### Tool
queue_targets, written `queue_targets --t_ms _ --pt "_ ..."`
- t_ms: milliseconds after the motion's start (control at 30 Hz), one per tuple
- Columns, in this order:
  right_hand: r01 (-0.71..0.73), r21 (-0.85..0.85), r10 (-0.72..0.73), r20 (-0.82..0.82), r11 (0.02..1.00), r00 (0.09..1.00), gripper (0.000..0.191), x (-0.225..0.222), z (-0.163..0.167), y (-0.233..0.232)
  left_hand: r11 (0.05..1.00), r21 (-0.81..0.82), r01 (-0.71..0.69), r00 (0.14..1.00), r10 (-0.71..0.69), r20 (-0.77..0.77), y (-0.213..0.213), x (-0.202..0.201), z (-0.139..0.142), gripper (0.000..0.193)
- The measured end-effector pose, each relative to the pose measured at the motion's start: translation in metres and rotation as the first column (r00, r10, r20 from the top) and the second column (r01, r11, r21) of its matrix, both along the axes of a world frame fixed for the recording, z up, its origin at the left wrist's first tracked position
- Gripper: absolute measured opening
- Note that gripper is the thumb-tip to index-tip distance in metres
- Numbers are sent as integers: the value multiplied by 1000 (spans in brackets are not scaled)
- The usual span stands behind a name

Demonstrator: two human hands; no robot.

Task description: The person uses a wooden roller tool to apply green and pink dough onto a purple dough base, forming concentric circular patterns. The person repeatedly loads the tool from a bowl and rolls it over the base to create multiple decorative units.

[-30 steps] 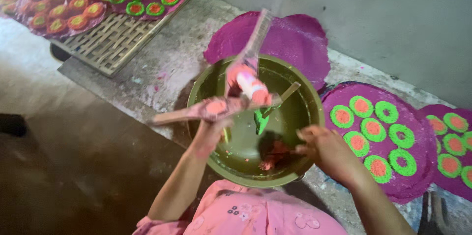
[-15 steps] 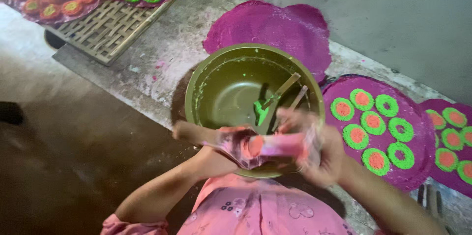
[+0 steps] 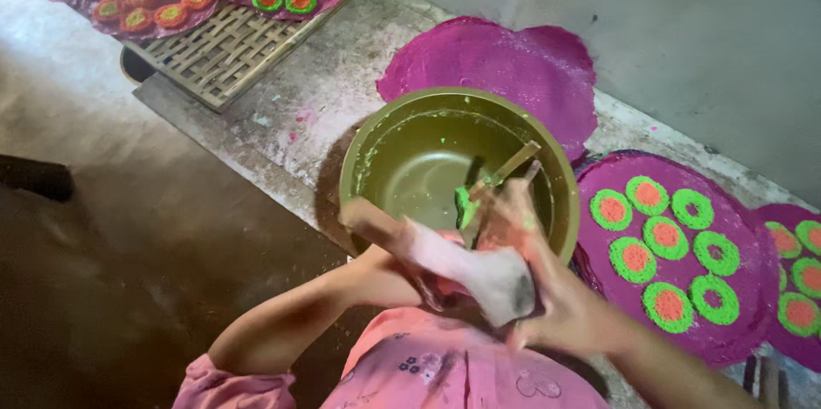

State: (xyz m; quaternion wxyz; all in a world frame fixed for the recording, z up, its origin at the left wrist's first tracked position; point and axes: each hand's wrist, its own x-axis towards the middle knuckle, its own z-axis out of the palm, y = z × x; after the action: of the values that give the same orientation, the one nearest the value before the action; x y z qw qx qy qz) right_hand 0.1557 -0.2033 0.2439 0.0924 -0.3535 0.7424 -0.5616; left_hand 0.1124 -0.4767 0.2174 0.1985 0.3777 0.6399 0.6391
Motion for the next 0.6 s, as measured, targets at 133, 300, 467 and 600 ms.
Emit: queue_targets --t_ms 133,300,467,600 --pt "-243 -53 219 640 969 737 102 16 -39 45 965 -81 -248 926 212 -314 21 13 12 46" --pt "139 -136 -31 596 981 803 93 89 -77 121 781 132 -611 574 552 -605 119 37 -13 60" --pt "528 -293 -380 437 797 815 100 150 -62 197 988 126 -90 981 110 -163 192 70 -76 36" --pt "665 -422 -512 427 616 745 88 183 -58 240 962 148 229 854 -272 445 260 69 -137 26"
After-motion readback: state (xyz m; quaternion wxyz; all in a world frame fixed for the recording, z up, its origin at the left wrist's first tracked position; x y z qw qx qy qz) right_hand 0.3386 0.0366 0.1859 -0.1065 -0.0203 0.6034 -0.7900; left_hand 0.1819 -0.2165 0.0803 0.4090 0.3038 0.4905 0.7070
